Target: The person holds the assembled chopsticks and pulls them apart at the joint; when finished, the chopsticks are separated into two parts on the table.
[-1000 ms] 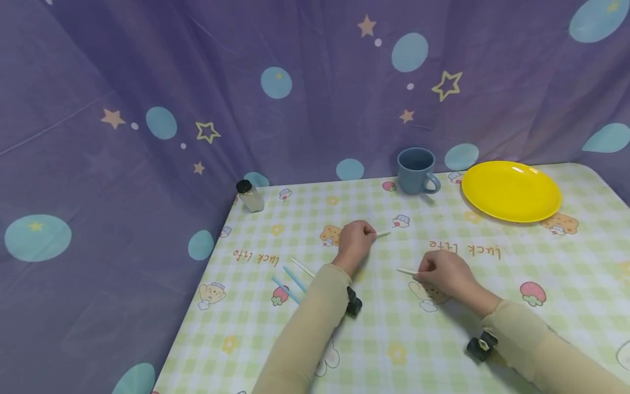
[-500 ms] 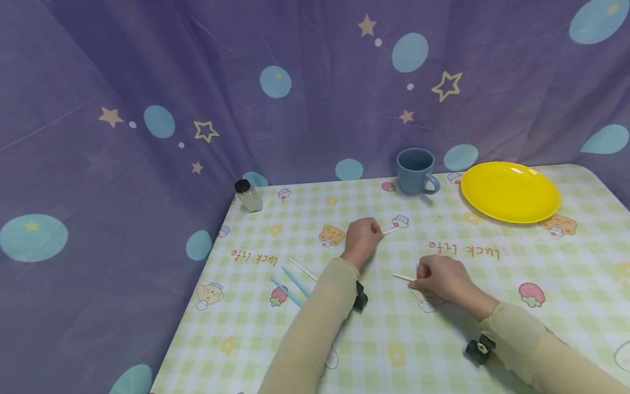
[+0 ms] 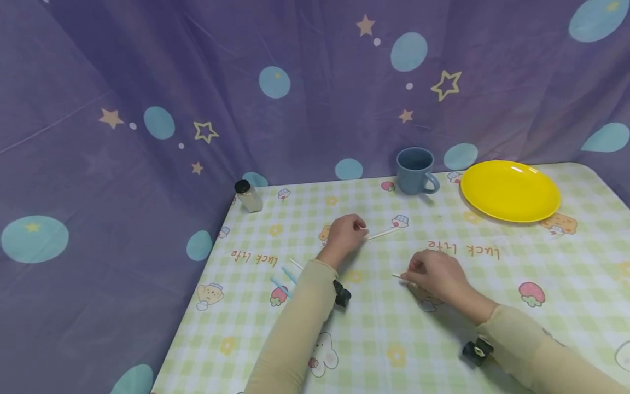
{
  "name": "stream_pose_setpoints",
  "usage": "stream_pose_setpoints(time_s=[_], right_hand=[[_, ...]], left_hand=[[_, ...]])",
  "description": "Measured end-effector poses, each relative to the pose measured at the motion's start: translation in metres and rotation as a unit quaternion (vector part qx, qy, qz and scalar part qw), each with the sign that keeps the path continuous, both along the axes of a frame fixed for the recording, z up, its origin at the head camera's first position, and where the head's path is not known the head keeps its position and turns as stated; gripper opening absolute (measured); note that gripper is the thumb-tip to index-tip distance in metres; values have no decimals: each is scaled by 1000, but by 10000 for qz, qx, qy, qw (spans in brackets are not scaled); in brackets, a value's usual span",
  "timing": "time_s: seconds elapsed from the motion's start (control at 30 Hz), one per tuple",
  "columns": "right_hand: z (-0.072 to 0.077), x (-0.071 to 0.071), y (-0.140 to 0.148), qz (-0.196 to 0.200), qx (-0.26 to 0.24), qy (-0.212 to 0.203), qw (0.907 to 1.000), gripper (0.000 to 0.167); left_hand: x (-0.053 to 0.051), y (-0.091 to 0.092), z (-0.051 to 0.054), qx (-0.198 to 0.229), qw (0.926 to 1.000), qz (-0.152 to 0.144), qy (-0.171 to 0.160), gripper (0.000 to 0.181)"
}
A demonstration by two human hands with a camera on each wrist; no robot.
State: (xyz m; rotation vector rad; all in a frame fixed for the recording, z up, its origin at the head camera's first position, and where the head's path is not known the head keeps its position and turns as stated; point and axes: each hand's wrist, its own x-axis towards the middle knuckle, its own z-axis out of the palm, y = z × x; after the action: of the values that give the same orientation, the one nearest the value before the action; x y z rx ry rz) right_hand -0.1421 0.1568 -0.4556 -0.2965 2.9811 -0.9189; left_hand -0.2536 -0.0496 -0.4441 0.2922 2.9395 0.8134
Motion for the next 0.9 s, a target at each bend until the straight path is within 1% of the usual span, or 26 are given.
stream_pose_setpoints(time_s=[0.07, 0.17, 0.2, 0.27, 0.4, 0.53, 0.63, 0.7, 0.83, 0.9], right_hand=[[1, 1, -6, 47, -125, 263, 9996, 16], [2, 3, -16, 205, -295, 497, 9981, 11], [2, 4, -20, 267, -340, 508, 9978, 10], [2, 6, -28, 404, -408, 486, 9972, 8], [-2, 8, -44, 799, -491, 304, 9951, 9], [-6, 10, -61, 1225, -565, 130, 9908, 14], [-6, 10, -74, 1457, -580, 104, 9876, 16], [-7, 10, -81, 1604, -565, 148, 9853, 17], [-8, 9, -93, 1858, -532, 190, 9810, 20], [-8, 9, -99, 1948, -527, 140, 9793, 21]], left_hand=[[2, -14, 7, 119, 9998, -178, 20, 9], [8, -37, 13, 243, 9986, -466, -29, 13], [10, -44, 14, 284, 9979, -581, -45, 14], [15, -57, 15, 280, 9973, -682, -76, 14], [27, -79, 14, 110, 9962, -858, -54, 15], [40, -98, 14, -156, 9957, -900, -127, 18], [49, -109, 14, -408, 9951, -898, -97, 19], [54, -115, 14, -629, 9937, -925, -8, 20], [61, -125, 12, -1134, 9887, -973, 90, 33], [63, -130, 10, -1343, 9859, -992, 142, 39]])
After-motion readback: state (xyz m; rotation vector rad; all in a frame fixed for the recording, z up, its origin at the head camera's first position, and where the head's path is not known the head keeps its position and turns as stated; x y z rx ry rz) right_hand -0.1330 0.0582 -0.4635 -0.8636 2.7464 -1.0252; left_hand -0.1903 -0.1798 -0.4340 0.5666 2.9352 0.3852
